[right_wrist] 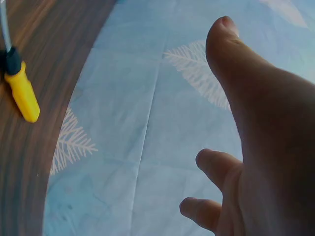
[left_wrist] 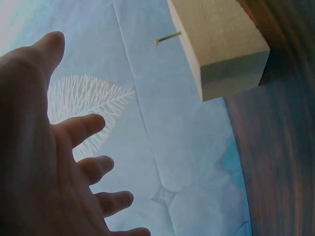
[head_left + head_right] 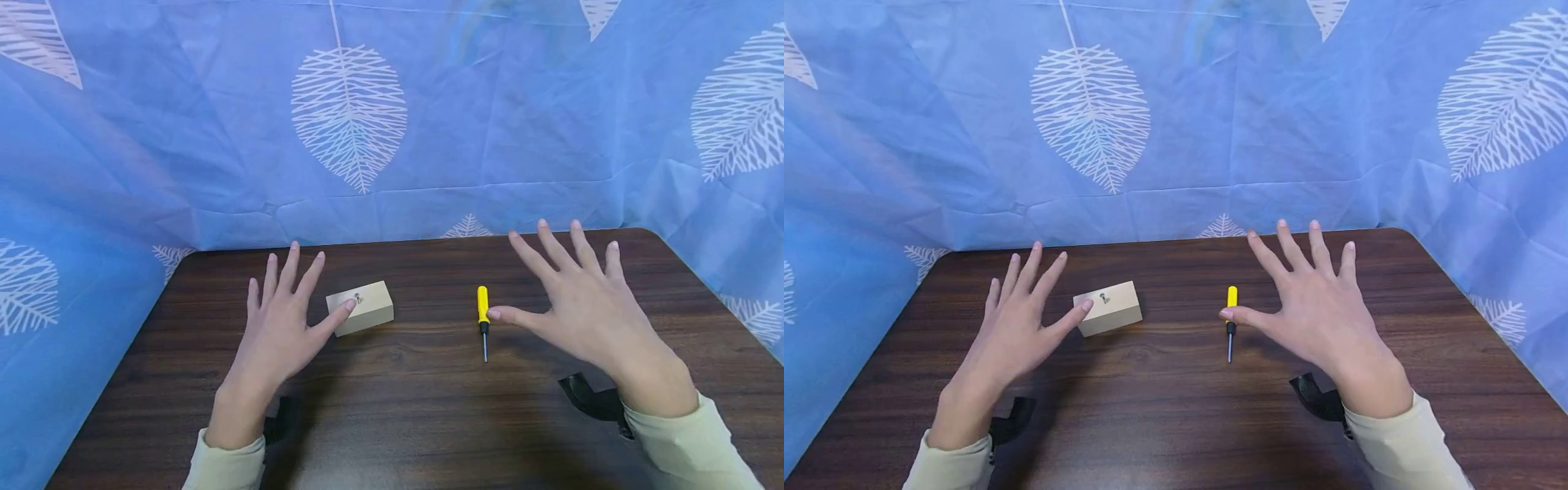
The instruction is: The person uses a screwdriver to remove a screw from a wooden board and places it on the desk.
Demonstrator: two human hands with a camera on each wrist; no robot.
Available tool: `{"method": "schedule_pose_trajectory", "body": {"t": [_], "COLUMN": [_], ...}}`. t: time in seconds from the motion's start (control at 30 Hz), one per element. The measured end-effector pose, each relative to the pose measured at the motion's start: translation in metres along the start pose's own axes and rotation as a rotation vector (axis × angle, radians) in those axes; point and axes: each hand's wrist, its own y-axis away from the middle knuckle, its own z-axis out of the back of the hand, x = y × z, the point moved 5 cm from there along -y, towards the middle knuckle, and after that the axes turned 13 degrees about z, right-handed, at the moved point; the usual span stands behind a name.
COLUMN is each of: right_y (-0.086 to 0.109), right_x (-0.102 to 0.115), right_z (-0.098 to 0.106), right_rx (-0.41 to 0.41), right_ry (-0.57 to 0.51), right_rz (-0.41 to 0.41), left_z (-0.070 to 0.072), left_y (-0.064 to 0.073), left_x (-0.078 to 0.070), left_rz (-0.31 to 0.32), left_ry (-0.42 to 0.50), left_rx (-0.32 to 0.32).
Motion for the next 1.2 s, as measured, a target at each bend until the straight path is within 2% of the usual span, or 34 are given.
{"method": "schedule_pose_trajectory", "body": {"t": [0.13, 0.33, 0.43, 0.57, 0.9, 1.07, 1.2], "right_y": [0.002, 0.002, 0.001, -0.001, -0.007, -0.012, -0.014], "right_x": [-0.002, -0.003, -0.002, -0.003, -0.020, -0.035, -0.048], "right_z": [-0.006, -0.009, -0.007, -0.007, -0.023, -0.043, -0.068], "right_rx": [-0.026, -0.082, -0.152, -0.221, -0.363, -0.365, -0.269], "right_ry": [-0.053, -0.091, -0.102, -0.132, -0.320, -0.483, -0.635], "right_rz": [-0.023, -0.001, 0.019, 0.006, -0.009, -0.038, -0.119], "left_z": [-0.003, -0.002, -0.005, -0.012, -0.032, -0.044, -0.054], "left_y": [-0.001, -0.002, -0.003, -0.006, -0.012, -0.017, -0.018], "left_x": [-0.001, 0.001, 0.001, 0.005, 0.022, 0.028, 0.032], "left_rz": [-0.008, -0.007, -0.014, -0.005, 0.066, 0.099, 0.143], "left_ry": [-0.003, 0.014, 0.055, 0.111, 0.253, 0.352, 0.457], "left_rx": [-0.003, 0.013, 0.035, 0.059, 0.155, 0.194, 0.259]}}
